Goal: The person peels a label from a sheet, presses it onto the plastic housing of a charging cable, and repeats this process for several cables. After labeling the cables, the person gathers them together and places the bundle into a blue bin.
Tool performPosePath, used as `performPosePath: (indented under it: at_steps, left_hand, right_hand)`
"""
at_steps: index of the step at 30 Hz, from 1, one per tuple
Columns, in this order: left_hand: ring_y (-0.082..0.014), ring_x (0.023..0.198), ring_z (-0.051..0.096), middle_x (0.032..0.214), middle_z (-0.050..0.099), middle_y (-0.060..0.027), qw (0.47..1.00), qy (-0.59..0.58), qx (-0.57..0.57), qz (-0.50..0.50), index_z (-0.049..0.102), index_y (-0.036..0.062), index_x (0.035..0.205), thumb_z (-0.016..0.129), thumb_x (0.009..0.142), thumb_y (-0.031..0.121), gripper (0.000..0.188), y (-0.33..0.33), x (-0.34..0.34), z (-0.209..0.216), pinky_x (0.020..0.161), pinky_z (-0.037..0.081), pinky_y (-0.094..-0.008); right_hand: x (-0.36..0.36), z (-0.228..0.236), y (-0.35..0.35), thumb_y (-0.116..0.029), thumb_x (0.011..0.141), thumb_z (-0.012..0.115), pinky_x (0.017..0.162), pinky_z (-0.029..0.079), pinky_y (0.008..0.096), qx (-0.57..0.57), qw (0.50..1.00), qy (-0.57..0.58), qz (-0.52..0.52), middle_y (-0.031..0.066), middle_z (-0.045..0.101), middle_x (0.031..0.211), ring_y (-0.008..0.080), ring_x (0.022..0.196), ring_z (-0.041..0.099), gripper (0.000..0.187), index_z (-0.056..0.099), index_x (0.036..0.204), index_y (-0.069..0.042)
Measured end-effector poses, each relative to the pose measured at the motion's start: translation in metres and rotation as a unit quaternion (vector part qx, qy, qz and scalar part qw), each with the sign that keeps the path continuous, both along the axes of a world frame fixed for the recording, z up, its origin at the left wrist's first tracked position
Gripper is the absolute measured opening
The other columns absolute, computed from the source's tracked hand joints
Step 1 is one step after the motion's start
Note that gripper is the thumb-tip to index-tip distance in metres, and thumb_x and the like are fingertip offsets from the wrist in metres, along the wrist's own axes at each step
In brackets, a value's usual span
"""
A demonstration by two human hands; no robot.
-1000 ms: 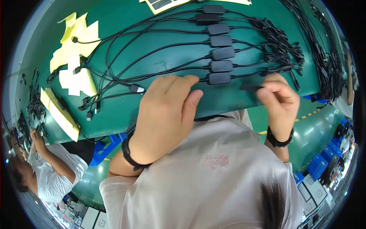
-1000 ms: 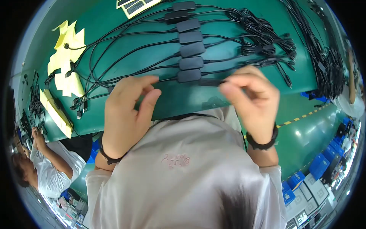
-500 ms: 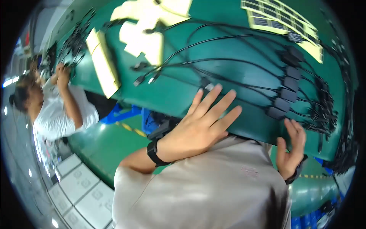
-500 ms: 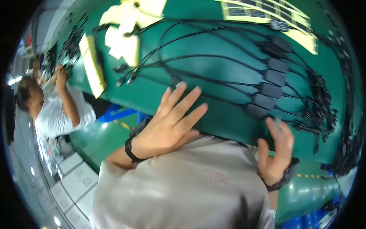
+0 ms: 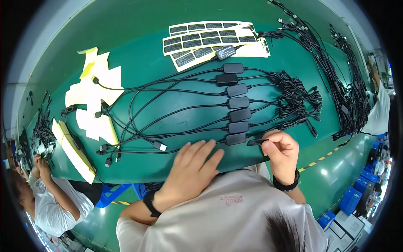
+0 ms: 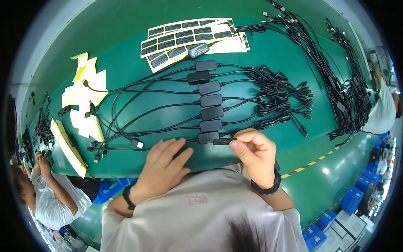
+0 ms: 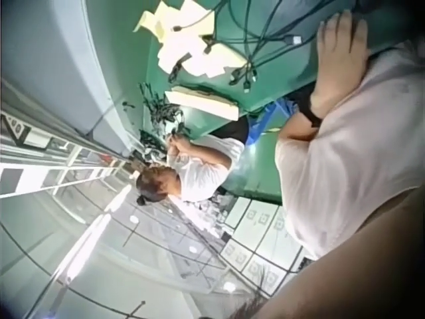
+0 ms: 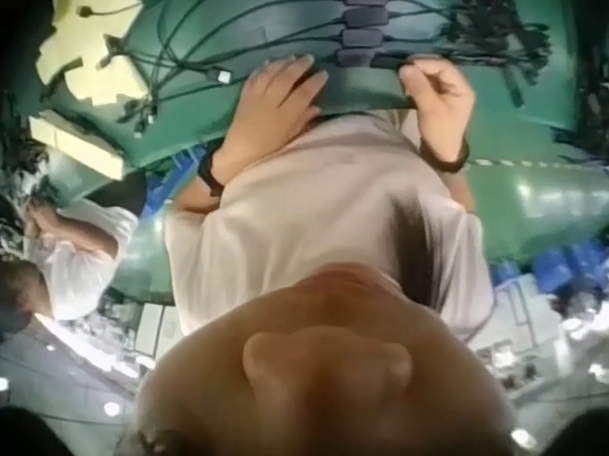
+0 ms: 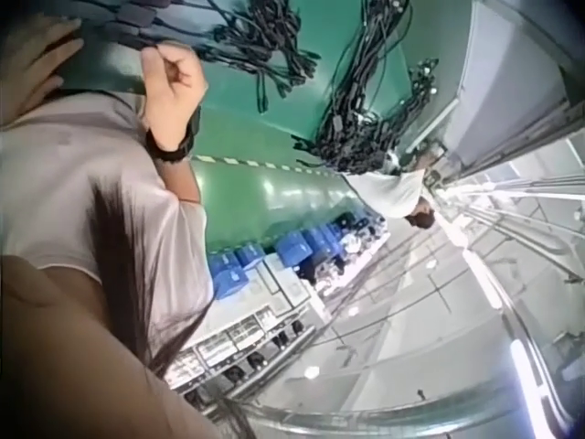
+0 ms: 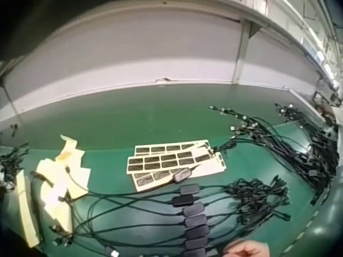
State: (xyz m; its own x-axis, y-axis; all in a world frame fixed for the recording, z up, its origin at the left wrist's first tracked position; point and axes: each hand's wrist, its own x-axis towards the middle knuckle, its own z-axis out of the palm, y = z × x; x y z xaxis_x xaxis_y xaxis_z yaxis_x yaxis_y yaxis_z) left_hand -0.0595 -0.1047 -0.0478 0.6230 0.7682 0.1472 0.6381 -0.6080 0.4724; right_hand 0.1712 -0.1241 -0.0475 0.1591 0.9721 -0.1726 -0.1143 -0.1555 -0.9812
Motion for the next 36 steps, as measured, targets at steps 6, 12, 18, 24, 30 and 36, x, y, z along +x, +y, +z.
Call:
performPosePath:
  at_steps: [6, 12, 18, 24, 30, 36]
  left_hand:
    - [-0.0298, 0.106, 0.050, 0.123, 0.050, -0.0113, 0.980, 0.111, -0.156, -0.057, 0.058, 0.0088, 0.110, 0.073, 0.064, 0.014, 0.049, 0.020, -0.041, 0.060, 0.091, 0.040, -0.0415]
    - [-0.0302, 0.102, 0.050, 0.121, 0.050, -0.0127, 0.999, 0.011, 0.045, -0.016, 0.060, 0.0084, 0.107, 0.071, 0.065, 0.012, 0.044, 0.025, -0.013, 0.000, 0.087, 0.040, -0.0415]
    - [-0.0311, 0.110, 0.046, 0.121, 0.050, -0.0156, 0.999, -0.015, 0.030, 0.037, 0.057, 0.0051, 0.112, 0.057, 0.072, 0.014, 0.041, 0.019, 0.011, -0.015, 0.093, 0.036, -0.0462]
    - [-0.0339, 0.118, 0.041, 0.130, 0.044, -0.0135, 0.999, 0.016, -0.032, 0.028, 0.054, 0.0112, 0.120, 0.072, 0.066, 0.014, 0.057, 0.015, 0.013, -0.023, 0.097, 0.033, -0.0528]
    - [-0.0339, 0.120, 0.040, 0.132, 0.042, -0.0137, 0.998, 0.004, -0.044, 0.052, 0.052, 0.0136, 0.122, 0.073, 0.066, 0.015, 0.060, 0.014, 0.013, -0.024, 0.098, 0.031, -0.0539]
    - [-0.0338, 0.119, 0.041, 0.131, 0.042, -0.0131, 0.998, -0.027, -0.007, 0.056, 0.051, 0.0148, 0.122, 0.073, 0.063, 0.016, 0.063, 0.016, 0.018, -0.031, 0.098, 0.032, -0.0542]
  right_hand:
    - [-0.002, -0.005, 0.003, -0.002, 0.085, 0.062, 0.055, 0.040, 0.0202, -0.027, 0.998, -0.040, 0.033, 0.0058, 0.059, 0.082, 0.0084, 0.061, 0.050, 0.006, 0.058, 0.087, 0.002]
    - [-0.006, -0.007, 0.008, -0.002, 0.086, 0.061, 0.052, 0.040, 0.0210, -0.095, 0.995, 0.001, 0.035, 0.0074, 0.059, 0.085, 0.0091, 0.060, 0.051, 0.006, 0.057, 0.086, 0.002]
    - [-0.005, -0.007, 0.003, -0.003, 0.087, 0.059, 0.053, 0.041, 0.0221, -0.054, 0.998, -0.037, 0.001, 0.0090, 0.057, 0.090, 0.0104, 0.060, 0.052, 0.005, 0.056, 0.086, 0.002]
    - [-0.014, -0.016, 0.006, -0.003, 0.088, 0.057, 0.055, 0.042, 0.0230, -0.057, 0.996, -0.070, 0.018, 0.0076, 0.056, 0.086, 0.0109, 0.061, 0.052, 0.005, 0.055, 0.086, 0.001]
    - [-0.014, -0.014, 0.011, -0.005, 0.089, 0.056, 0.058, 0.041, 0.0228, -0.041, 0.997, -0.056, 0.023, 0.0064, 0.056, 0.083, 0.0114, 0.066, 0.052, 0.006, 0.055, 0.088, 0.001]
    - [-0.006, -0.008, 0.002, -0.007, 0.090, 0.055, 0.060, 0.040, 0.0234, -0.024, 0.996, -0.085, -0.015, 0.0075, 0.057, 0.084, 0.0116, 0.067, 0.051, 0.008, 0.056, 0.091, 0.001]
